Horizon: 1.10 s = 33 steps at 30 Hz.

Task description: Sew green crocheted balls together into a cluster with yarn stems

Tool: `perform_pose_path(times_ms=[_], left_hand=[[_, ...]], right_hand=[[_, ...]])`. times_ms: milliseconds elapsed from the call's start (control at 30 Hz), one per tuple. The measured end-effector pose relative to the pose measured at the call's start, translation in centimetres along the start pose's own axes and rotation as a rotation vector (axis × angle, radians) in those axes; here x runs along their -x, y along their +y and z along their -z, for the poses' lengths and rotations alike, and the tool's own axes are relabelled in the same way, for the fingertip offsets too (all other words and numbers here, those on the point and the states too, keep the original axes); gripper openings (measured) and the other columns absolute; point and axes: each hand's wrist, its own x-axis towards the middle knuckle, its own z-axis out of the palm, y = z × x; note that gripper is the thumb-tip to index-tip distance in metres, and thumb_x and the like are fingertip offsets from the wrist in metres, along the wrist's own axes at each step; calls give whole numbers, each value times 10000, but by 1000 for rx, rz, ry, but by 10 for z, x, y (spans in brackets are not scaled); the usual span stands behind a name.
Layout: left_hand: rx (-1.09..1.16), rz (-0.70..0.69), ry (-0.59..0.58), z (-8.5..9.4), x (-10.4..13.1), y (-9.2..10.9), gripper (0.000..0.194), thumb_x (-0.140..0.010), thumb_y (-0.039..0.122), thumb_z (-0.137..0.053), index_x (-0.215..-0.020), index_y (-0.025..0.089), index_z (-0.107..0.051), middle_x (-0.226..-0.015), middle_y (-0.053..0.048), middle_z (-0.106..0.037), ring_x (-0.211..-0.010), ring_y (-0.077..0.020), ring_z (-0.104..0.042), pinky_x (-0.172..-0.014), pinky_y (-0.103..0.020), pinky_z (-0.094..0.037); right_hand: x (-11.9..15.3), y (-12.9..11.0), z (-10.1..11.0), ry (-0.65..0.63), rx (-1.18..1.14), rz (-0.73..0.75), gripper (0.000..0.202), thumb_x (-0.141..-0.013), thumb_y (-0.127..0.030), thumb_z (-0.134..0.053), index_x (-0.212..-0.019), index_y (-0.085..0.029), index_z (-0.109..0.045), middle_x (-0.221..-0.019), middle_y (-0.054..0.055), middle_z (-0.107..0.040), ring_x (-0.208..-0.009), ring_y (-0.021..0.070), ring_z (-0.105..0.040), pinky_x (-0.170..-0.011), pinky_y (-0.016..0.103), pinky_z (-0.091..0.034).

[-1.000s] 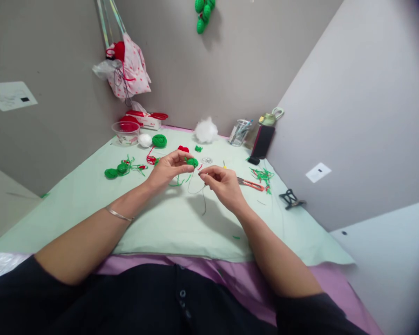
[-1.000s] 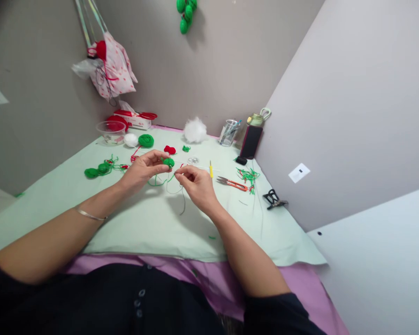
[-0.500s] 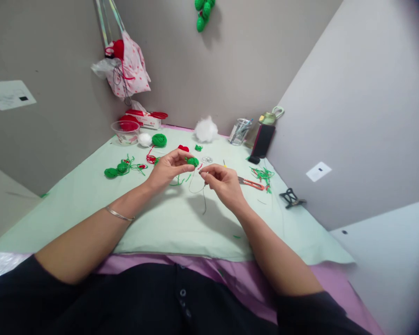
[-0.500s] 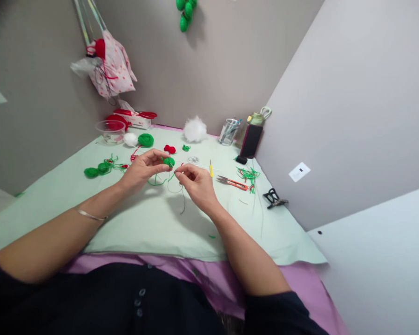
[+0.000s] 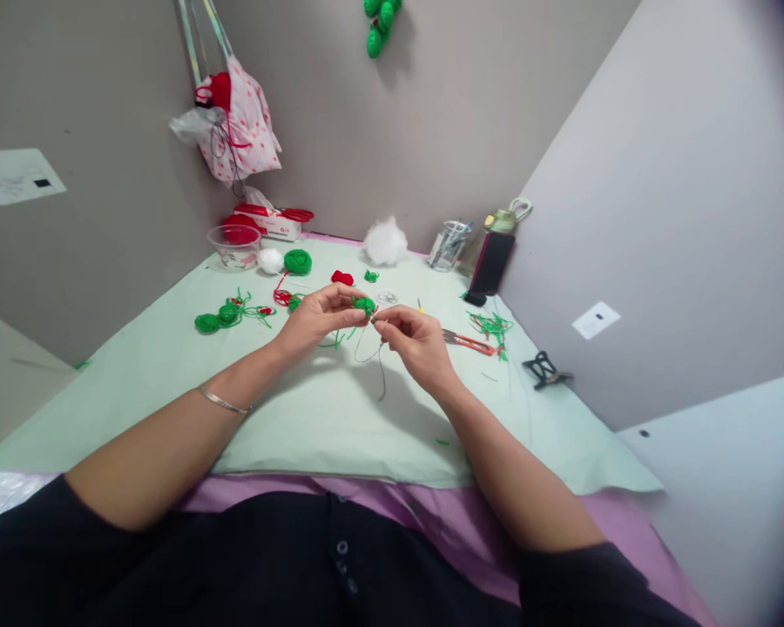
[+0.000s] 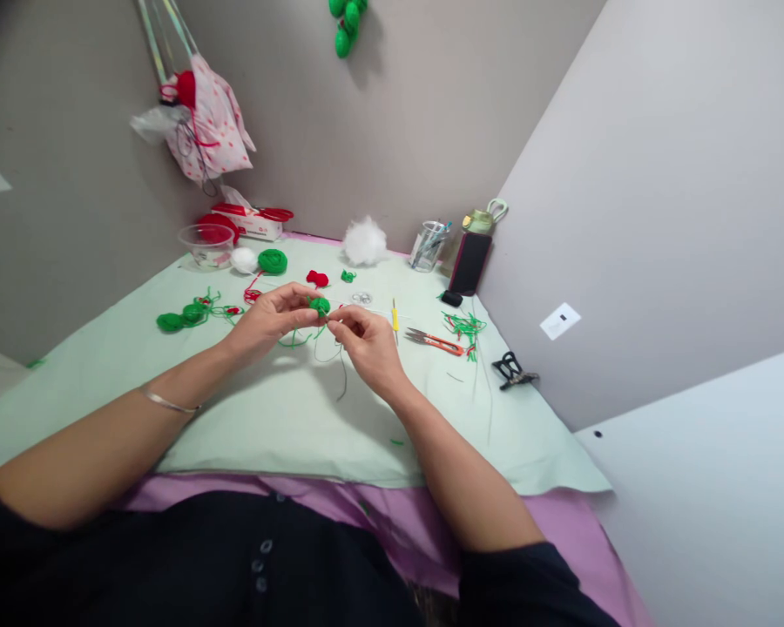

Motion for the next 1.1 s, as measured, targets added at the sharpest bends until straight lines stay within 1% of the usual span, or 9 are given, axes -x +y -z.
perform_pose_path(times_ms=[100,267,467,667,767,867,933,1000,1100], left_hand=[[67,37,-32,0,0,-2,339,-745,337,-851,-1022,186,-730,-960,-55,-742,-907,-201,-711,-957,-418,-548],[97,-3,-40,-2,0,-4,279,-753,322,-852,-967,184,-738,-966,-46,-736,-929,-187,-696,-954,-407,-558],[35,-38,-12,-5,0,-3,304,-720,311,-872,-948,182,-716,-943,-37,-724,-916,-189,-683,-913,-386,-550],[-109,-102,51,-9,1,-1,322,-700,327,-870,-942,195,-704,-935,-34,-717,-889,-183,-665,-847,-330,-520],[-167,-109,66,-12,2,0,311,-693,331,-861,-916,196,-691,-921,-32,-714,-852,-184,-664,-805,-325,-514],[-210,-110,69,-13,3,0,291,-703,315,-841,-925,197,-695,-904,-30,-707,-838,-184,-657,-798,-326,-506],[-238,-114,66,-13,3,-2,278,-708,302,-828,-936,198,-707,-915,-36,-706,-846,-185,-652,-815,-329,-505],[-264,-119,53,-13,4,-3,274,-708,290,-821,-949,200,-726,-955,-47,-708,-865,-189,-653,-839,-336,-505],[-306,-99,23,-11,4,-5,289,-703,284,-819,-973,207,-751,-967,-56,-709,-850,-189,-646,-837,-342,-502]], right_hand=[[0,1,-1,7,-7,21,212,-800,-409,-706,-843,-201,-697,-651,-18,-591,-587,117,-503,-559,266,-412],[0,3,-4,42,-25,30,244,-798,-439,-717,-826,-198,-693,-663,-16,-593,-595,116,-513,-576,269,-433],[0,2,-5,53,-51,16,234,-786,-423,-731,-781,-193,-683,-636,-20,-588,-572,110,-508,-553,261,-442],[-4,9,-5,-1,-141,-87,299,-751,-450,-769,-781,-180,-643,-615,-24,-600,-533,100,-524,-504,245,-447],[-5,11,-6,-30,-232,-133,351,-713,-451,-803,-806,-193,-584,-656,-24,-632,-597,119,-609,-577,265,-529],[-3,10,-5,-39,-279,-129,359,-745,-434,-781,-869,-215,-524,-723,-29,-658,-679,138,-675,-688,311,-585],[-2,9,-4,-44,-235,-106,318,-803,-436,-725,-890,-221,-507,-741,-27,-657,-697,147,-690,-702,321,-586],[0,8,-3,-44,-107,-65,253,-864,-435,-658,-890,-220,-529,-738,-20,-648,-692,150,-688,-681,308,-565],[0,7,-1,31,132,46,175,-871,-379,-655,-848,-211,-617,-801,11,-665,-702,137,-652,-664,279,-516]])
